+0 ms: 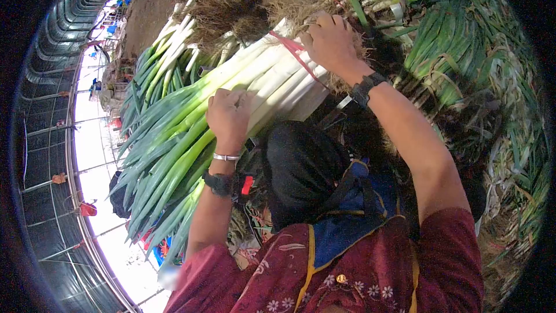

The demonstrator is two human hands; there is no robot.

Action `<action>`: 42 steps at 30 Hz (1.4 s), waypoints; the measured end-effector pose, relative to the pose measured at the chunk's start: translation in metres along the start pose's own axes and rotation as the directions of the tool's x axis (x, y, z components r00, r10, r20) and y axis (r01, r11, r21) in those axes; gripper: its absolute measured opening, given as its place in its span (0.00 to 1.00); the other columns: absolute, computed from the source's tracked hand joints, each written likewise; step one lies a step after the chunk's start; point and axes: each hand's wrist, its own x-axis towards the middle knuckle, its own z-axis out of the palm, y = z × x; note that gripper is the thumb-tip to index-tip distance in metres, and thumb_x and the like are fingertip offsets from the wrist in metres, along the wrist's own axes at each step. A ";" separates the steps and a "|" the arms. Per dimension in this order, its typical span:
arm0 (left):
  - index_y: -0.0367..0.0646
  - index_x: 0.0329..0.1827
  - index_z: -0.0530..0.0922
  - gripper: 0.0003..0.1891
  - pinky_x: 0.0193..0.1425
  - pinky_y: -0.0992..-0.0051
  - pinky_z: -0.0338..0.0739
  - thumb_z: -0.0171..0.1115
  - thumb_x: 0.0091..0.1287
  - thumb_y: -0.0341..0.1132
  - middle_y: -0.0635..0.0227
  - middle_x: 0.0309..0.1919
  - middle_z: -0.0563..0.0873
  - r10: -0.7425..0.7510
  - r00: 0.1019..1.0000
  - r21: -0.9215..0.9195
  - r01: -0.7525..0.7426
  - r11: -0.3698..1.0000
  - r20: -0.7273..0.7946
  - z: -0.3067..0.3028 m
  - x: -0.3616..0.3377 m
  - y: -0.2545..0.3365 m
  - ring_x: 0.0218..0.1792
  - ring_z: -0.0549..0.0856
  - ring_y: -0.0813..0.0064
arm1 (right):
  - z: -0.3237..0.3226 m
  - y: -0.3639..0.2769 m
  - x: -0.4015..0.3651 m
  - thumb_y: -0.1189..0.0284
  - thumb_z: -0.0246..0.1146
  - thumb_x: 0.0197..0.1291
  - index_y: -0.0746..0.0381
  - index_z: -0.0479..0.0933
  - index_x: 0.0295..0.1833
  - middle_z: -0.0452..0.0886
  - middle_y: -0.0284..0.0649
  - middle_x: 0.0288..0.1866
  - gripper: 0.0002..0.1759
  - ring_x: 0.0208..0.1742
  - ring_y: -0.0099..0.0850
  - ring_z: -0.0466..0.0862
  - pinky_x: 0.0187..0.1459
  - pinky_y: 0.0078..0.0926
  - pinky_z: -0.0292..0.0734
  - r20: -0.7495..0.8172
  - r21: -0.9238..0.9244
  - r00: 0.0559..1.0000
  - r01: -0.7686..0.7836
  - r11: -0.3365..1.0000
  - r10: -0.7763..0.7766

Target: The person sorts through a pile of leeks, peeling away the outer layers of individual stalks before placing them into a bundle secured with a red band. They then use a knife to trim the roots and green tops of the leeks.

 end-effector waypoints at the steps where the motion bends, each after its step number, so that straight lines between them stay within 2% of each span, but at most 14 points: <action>1: 0.53 0.32 0.88 0.08 0.43 0.59 0.70 0.70 0.57 0.44 0.73 0.34 0.82 -0.014 1.000 -0.024 0.014 1.000 0.013 0.001 0.001 -0.001 0.42 0.79 0.62 | 0.001 0.000 0.000 0.63 0.63 0.59 0.61 0.82 0.34 0.76 0.42 0.49 0.12 0.49 0.44 0.74 0.52 0.44 0.70 -0.001 0.006 1.000 -0.001 1.000 0.001; 6: 0.49 0.33 0.89 0.10 0.42 0.63 0.77 0.72 0.56 0.44 0.67 0.34 0.86 -0.072 0.994 -0.059 0.076 0.995 0.082 -0.005 0.011 0.002 0.38 0.83 0.62 | 0.002 -0.001 -0.001 0.62 0.63 0.59 0.62 0.82 0.33 0.76 0.43 0.46 0.13 0.47 0.44 0.74 0.49 0.45 0.72 -0.036 0.005 0.999 0.003 1.000 -0.003; 9: 0.48 0.33 0.89 0.10 0.41 0.65 0.76 0.72 0.55 0.43 0.66 0.32 0.85 -0.060 0.998 -0.077 0.061 0.995 0.017 0.002 0.008 0.000 0.36 0.83 0.62 | 0.000 -0.002 0.000 0.62 0.63 0.61 0.61 0.81 0.33 0.76 0.42 0.43 0.13 0.46 0.43 0.76 0.48 0.43 0.73 -0.043 -0.013 0.999 -0.009 1.000 0.009; 12: 0.51 0.28 0.88 0.04 0.41 0.63 0.70 0.71 0.54 0.38 0.75 0.32 0.84 -0.028 0.995 -0.173 0.011 0.985 -0.096 0.005 0.002 0.005 0.39 0.81 0.66 | -0.004 -0.003 -0.001 0.62 0.63 0.61 0.61 0.80 0.33 0.76 0.41 0.42 0.13 0.45 0.43 0.76 0.47 0.43 0.73 -0.034 -0.007 0.999 -0.019 1.000 0.019; 15: 0.49 0.27 0.87 0.03 0.41 0.64 0.70 0.70 0.55 0.36 0.74 0.32 0.83 0.045 0.990 -0.256 -0.077 0.964 -0.131 0.004 -0.001 0.006 0.39 0.80 0.66 | -0.002 -0.005 -0.003 0.63 0.63 0.61 0.61 0.80 0.33 0.75 0.41 0.41 0.12 0.45 0.42 0.76 0.47 0.42 0.73 -0.057 -0.018 0.998 -0.020 1.000 0.019; 24: 0.49 0.32 0.81 0.02 0.42 0.64 0.72 0.65 0.60 0.34 0.71 0.32 0.80 0.245 0.962 -0.056 -0.253 0.966 -0.117 -0.002 -0.002 0.012 0.41 0.79 0.65 | -0.001 -0.004 -0.003 0.62 0.61 0.59 0.59 0.83 0.31 0.76 0.38 0.42 0.13 0.48 0.40 0.75 0.50 0.43 0.72 -0.032 0.002 0.997 -0.073 0.997 0.073; 27: 0.43 0.34 0.81 0.03 0.41 0.63 0.75 0.67 0.59 0.29 0.63 0.31 0.81 0.346 0.930 0.022 -0.346 0.938 -0.123 -0.008 0.005 0.016 0.36 0.80 0.57 | -0.002 -0.006 -0.003 0.62 0.60 0.59 0.59 0.83 0.32 0.76 0.39 0.42 0.13 0.48 0.40 0.75 0.50 0.43 0.72 -0.049 -0.006 0.996 -0.074 0.997 0.074; 30: 0.42 0.34 0.81 0.03 0.38 0.63 0.76 0.66 0.60 0.29 0.63 0.31 0.81 0.339 0.940 -0.141 -0.342 0.929 -0.045 -0.016 0.001 0.052 0.33 0.81 0.56 | -0.004 -0.006 -0.008 0.62 0.60 0.59 0.59 0.83 0.32 0.76 0.39 0.42 0.13 0.48 0.40 0.76 0.49 0.43 0.72 -0.027 -0.018 0.997 -0.076 0.997 0.076; 33: 0.41 0.36 0.81 0.04 0.35 0.66 0.78 0.66 0.60 0.28 0.62 0.31 0.81 0.265 0.959 -0.223 -0.281 0.933 -0.100 -0.007 -0.003 0.047 0.31 0.82 0.57 | -0.003 -0.002 -0.001 0.62 0.60 0.59 0.60 0.82 0.31 0.76 0.40 0.42 0.13 0.48 0.41 0.76 0.49 0.44 0.72 -0.046 -0.029 0.996 -0.080 0.996 0.079; 34: 0.38 0.39 0.81 0.04 0.35 0.73 0.79 0.65 0.64 0.28 0.60 0.31 0.84 0.207 0.976 -0.315 -0.219 0.923 -0.070 -0.007 0.001 0.045 0.31 0.86 0.65 | -0.001 -0.001 -0.003 0.62 0.60 0.59 0.60 0.82 0.31 0.76 0.41 0.42 0.13 0.48 0.41 0.76 0.49 0.44 0.72 -0.068 -0.036 0.995 -0.074 0.997 0.072; 37: 0.35 0.40 0.81 0.06 0.37 0.76 0.80 0.64 0.68 0.30 0.61 0.32 0.87 0.077 0.996 -0.631 -0.025 0.776 0.055 -0.028 0.028 0.070 0.31 0.87 0.75 | -0.002 -0.007 -0.008 0.65 0.60 0.58 0.58 0.80 0.35 0.75 0.39 0.44 0.08 0.50 0.42 0.75 0.51 0.43 0.72 -0.034 0.013 0.997 -0.064 0.998 0.064; 39: 0.32 0.42 0.81 0.09 0.38 0.78 0.80 0.63 0.70 0.32 0.63 0.32 0.88 0.104 0.990 -0.758 0.000 0.652 0.090 -0.036 0.053 0.087 0.32 0.87 0.79 | 0.005 0.008 -0.011 0.65 0.63 0.58 0.55 0.78 0.36 0.75 0.38 0.43 0.06 0.49 0.41 0.76 0.51 0.40 0.71 -0.025 0.049 0.998 -0.054 0.997 0.055; 40: 0.32 0.43 0.82 0.09 0.38 0.80 0.80 0.64 0.70 0.32 0.66 0.31 0.87 0.073 0.982 -0.828 0.107 0.551 0.176 -0.039 0.063 0.094 0.32 0.87 0.78 | 0.018 0.019 -0.015 0.64 0.64 0.55 0.53 0.76 0.39 0.75 0.38 0.44 0.08 0.51 0.42 0.75 0.50 0.42 0.71 -0.065 0.027 0.998 -0.021 0.999 0.023; 42: 0.31 0.44 0.82 0.09 0.37 0.81 0.80 0.65 0.70 0.31 0.65 0.32 0.87 0.123 0.976 -0.841 0.090 0.533 0.182 -0.037 0.071 0.097 0.32 0.87 0.78 | 0.061 0.039 -0.023 0.62 0.65 0.53 0.52 0.76 0.40 0.75 0.38 0.44 0.10 0.51 0.43 0.75 0.51 0.43 0.71 -0.081 0.057 0.988 -0.128 0.990 0.132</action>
